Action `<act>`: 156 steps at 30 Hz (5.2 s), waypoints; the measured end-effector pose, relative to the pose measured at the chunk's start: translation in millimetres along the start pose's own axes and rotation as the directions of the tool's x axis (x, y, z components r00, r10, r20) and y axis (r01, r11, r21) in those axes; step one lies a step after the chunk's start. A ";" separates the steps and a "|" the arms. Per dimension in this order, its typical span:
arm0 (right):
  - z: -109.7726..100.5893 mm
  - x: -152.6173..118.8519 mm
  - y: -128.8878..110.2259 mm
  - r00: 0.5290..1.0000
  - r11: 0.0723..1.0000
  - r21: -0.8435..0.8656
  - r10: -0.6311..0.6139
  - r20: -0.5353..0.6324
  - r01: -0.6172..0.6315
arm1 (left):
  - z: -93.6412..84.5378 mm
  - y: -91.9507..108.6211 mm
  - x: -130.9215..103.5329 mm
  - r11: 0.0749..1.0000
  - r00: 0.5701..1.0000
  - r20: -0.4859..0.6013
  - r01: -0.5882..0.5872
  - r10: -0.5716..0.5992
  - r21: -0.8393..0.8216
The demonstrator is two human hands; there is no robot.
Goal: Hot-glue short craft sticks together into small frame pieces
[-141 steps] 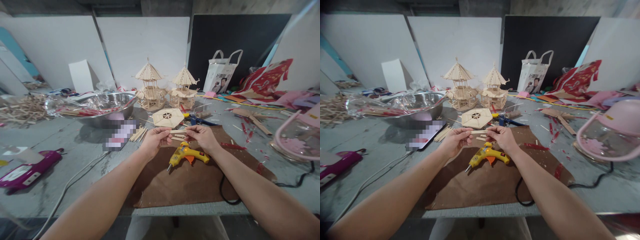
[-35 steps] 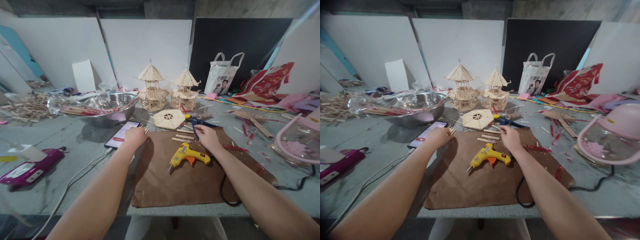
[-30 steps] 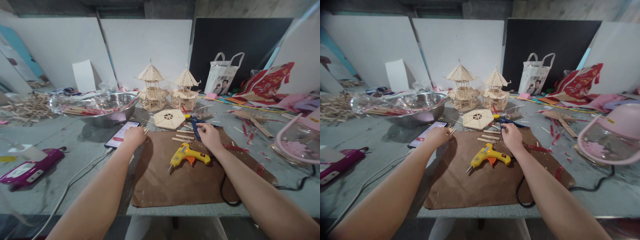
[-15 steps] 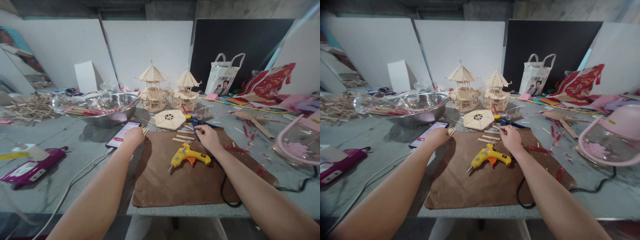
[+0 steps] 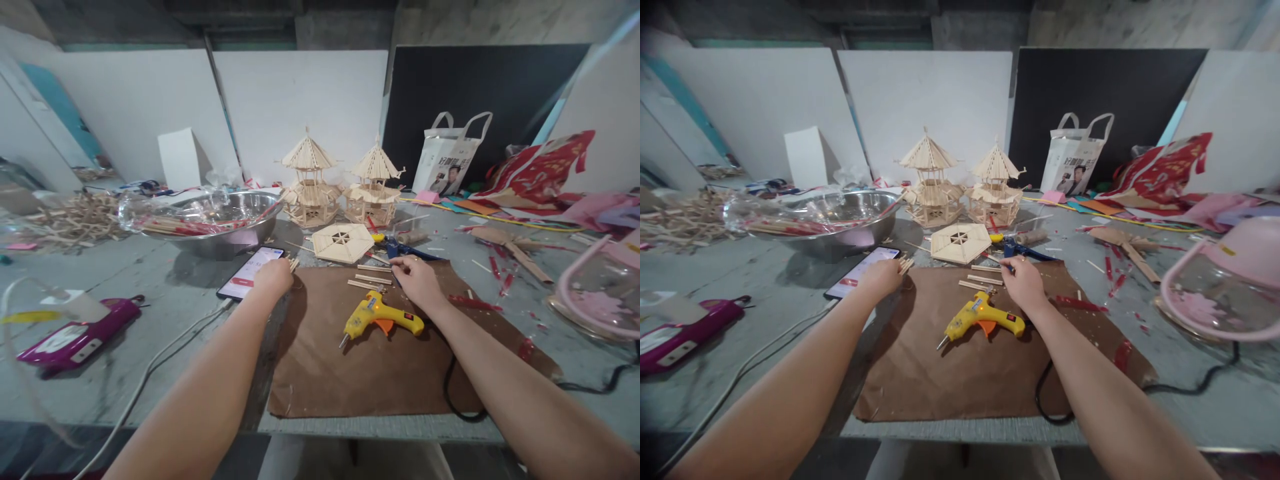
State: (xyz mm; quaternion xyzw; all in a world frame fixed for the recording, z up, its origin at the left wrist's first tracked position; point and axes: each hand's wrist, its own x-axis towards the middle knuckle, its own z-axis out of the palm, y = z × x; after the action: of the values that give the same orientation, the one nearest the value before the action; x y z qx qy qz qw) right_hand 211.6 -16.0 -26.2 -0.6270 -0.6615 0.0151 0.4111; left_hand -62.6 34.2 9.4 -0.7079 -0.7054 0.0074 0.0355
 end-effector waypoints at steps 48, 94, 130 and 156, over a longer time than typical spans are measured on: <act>-1.4 -5.2 -13.1 0.993 0.996 0.012 -0.086 0.075 0.086 | 14.3 37.5 -10.8 0.991 0.993 -0.033 -0.116 0.114 -0.066; 2.9 -21.1 -49.2 0.859 0.880 0.121 -0.474 0.195 0.459 | 12.4 73.8 -44.0 0.451 0.763 -0.252 -0.577 0.595 -0.681; -3.6 -37.5 -38.6 0.718 0.714 -0.131 -0.644 0.264 0.688 | 22.5 75.5 -59.6 0.321 0.788 -0.213 -0.458 0.578 -0.829; -4.0 -36.9 -40.3 0.672 0.659 -0.151 -0.690 0.270 0.737 | 28.2 76.6 -57.5 0.509 0.757 -0.216 -0.592 0.617 -0.625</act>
State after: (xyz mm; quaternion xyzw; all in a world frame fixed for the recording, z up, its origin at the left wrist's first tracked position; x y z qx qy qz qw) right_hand 176.3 -57.6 -21.3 -0.3573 -0.8870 -0.1714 0.2372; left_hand 11.9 -22.3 -25.7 -0.8726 -0.3693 -0.2179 -0.2337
